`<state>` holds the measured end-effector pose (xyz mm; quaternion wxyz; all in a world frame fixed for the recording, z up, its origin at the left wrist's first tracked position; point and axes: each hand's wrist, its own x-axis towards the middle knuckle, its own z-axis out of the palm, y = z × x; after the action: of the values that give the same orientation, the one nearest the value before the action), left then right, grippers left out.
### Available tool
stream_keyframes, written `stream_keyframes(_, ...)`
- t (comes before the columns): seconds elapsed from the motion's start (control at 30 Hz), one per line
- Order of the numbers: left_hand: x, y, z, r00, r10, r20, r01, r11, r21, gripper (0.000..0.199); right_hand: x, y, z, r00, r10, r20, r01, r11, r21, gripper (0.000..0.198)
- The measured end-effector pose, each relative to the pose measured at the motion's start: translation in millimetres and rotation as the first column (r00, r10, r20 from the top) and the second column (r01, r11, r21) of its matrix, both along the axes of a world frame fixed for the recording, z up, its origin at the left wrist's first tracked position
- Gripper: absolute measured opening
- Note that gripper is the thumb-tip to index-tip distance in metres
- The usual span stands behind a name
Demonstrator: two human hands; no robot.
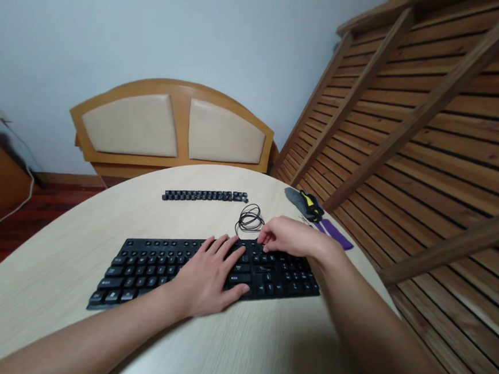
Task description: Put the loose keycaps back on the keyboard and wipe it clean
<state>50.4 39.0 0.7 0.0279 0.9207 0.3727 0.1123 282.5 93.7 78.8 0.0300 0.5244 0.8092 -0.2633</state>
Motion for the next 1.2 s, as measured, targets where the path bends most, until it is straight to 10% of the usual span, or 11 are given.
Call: stream_keyframes(1.2,2.3,4.1,-1.9,0.999,-0.035,0.027,0.035,0.999,0.006,0.073,-19.3,-16.0,2.6,0.941,-0.002,0.337,-0.082,0.969,0.235,0.023)
